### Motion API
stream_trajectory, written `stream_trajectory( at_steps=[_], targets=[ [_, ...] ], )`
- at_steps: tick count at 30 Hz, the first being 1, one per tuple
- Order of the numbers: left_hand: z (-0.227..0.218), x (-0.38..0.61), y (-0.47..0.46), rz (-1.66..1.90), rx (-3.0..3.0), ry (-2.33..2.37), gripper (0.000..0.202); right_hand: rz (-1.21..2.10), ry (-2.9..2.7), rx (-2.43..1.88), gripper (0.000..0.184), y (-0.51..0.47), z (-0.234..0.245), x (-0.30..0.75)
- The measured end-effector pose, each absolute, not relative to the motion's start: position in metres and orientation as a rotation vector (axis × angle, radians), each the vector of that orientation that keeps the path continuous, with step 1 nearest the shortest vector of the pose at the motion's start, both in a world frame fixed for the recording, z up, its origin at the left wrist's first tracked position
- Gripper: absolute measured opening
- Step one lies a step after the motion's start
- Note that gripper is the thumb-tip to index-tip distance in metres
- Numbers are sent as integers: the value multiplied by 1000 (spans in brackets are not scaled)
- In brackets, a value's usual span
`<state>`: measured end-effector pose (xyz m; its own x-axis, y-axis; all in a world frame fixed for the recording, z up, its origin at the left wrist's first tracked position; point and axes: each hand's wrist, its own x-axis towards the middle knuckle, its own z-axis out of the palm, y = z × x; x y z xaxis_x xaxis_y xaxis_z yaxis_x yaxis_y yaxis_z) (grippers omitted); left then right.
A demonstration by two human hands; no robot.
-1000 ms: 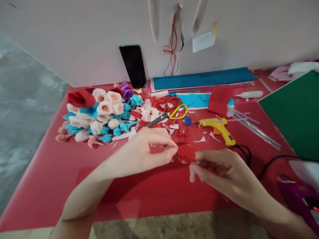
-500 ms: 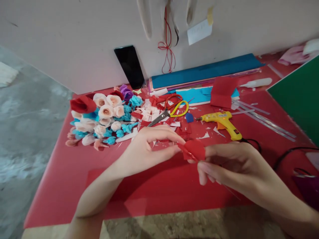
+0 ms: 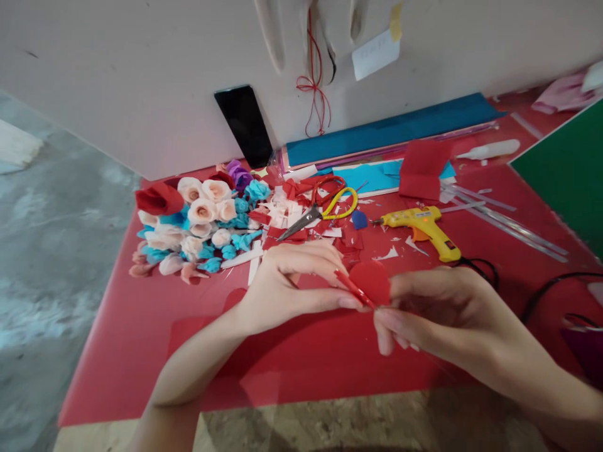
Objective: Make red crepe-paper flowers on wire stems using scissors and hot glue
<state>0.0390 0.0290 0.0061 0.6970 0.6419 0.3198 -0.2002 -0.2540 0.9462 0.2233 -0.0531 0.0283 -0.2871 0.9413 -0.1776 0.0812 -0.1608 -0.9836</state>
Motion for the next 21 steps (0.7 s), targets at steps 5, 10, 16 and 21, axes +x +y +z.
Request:
stream_trajectory(
  at_steps=[5,10,16,21],
  targets=[
    [5,38,27,856,1663,380,3,1524,-1389,-1229,15,-55,28,223],
    [5,37,25,848,1635,367,9,1486,-1385,-1226,15,-56,29,222],
    [7,37,25,850,1671,384,9,1463,-1369,-1226,16,-54,29,221],
    [8,36,25,856,1726,446,7,1427,-1384,-1239,18,-53,32,221]
  ],
)
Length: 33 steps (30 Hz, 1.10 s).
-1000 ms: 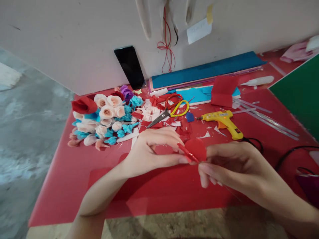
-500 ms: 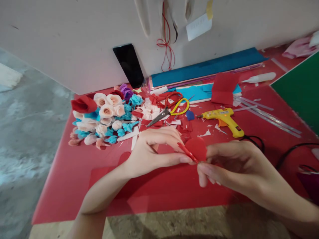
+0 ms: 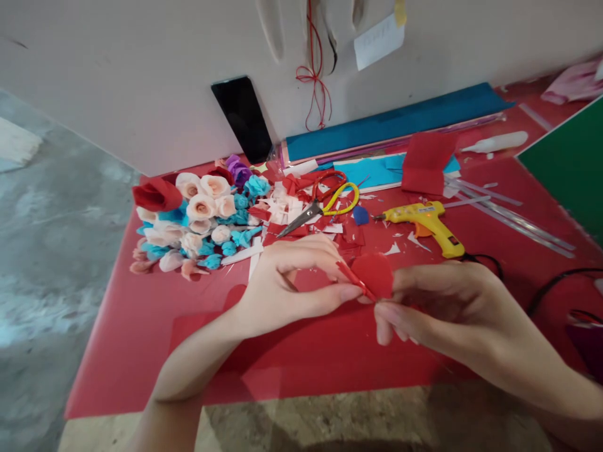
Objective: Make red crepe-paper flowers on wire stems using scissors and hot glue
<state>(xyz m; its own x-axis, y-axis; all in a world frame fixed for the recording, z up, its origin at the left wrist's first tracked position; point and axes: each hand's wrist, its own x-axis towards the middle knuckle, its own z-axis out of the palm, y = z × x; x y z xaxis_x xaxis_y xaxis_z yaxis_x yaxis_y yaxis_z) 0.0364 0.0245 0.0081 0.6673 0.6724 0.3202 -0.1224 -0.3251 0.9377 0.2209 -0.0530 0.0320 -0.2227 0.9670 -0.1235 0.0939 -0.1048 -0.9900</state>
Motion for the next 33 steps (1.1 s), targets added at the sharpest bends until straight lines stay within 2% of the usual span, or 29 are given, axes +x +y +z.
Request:
stream_trajectory(
  at_steps=[25,33],
  targets=[
    [8,39,19,919,1830,591,9,834,-1689,-1350,19,-56,26,214],
    [10,39,19,882,1856,624,4,515,-1807,-1359,13,-60,23,213]
  ],
)
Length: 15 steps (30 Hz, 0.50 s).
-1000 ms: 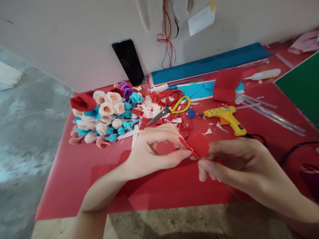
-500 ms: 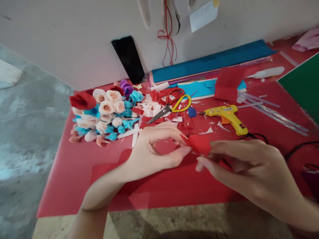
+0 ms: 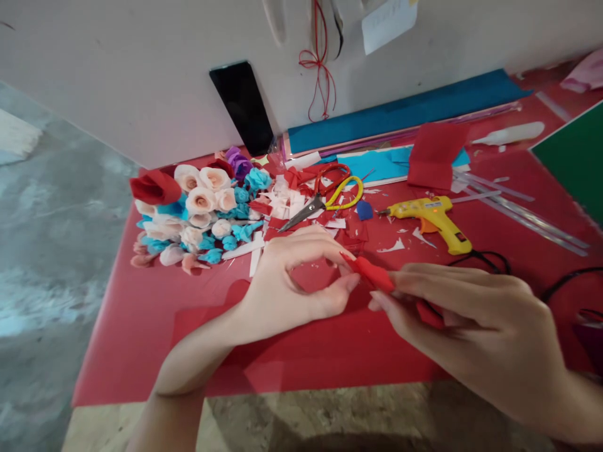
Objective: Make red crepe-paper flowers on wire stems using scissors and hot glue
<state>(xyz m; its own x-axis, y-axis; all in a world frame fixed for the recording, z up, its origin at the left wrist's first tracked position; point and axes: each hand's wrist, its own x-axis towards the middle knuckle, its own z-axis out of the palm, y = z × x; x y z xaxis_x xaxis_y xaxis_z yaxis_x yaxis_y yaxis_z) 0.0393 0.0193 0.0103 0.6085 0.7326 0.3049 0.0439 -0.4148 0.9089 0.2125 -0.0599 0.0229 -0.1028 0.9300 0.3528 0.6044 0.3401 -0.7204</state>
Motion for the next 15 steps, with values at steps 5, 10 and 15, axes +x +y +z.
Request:
stream_trajectory(
  at_steps=[5,10,15],
  targets=[
    [11,38,19,855,1812,621,5,507,-1794,-1365,12,-57,22,213],
    [8,38,19,858,1764,571,10,800,-1702,-1329,16,-54,28,218],
    [5,41,20,861,1695,526,5,1010,-1563,-1258,16,-52,29,221]
  ],
)
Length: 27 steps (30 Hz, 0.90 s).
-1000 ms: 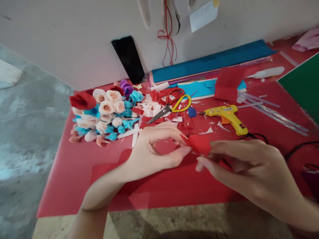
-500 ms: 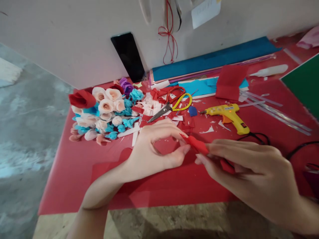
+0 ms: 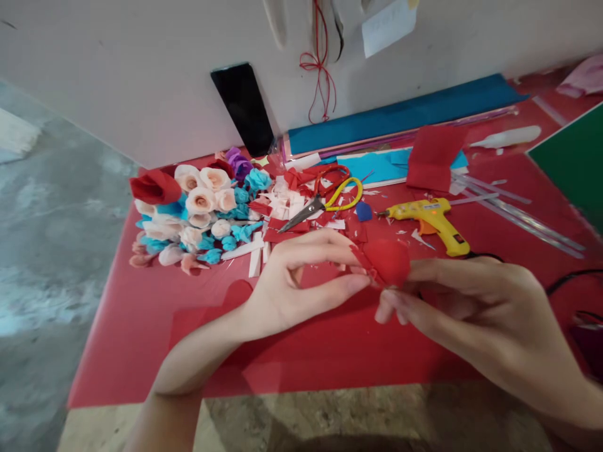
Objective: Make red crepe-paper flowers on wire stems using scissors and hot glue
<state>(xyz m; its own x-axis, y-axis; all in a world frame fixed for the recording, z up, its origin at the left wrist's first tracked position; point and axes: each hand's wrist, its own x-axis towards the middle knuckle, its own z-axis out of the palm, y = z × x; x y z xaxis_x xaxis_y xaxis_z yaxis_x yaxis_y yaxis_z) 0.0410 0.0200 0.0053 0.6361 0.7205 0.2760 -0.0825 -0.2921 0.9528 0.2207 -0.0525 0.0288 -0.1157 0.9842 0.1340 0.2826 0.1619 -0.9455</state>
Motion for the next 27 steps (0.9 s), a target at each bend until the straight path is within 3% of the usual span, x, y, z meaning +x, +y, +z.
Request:
stream_trajectory(
  at_steps=[16,27],
  targets=[
    [-4,43,16,882,1405,494,14,1201,-1529,-1244,18,-53,25,220],
    [-9,50,3,779,985,533,2,1168,-1547,-1219,16,-54,23,218]
  ],
)
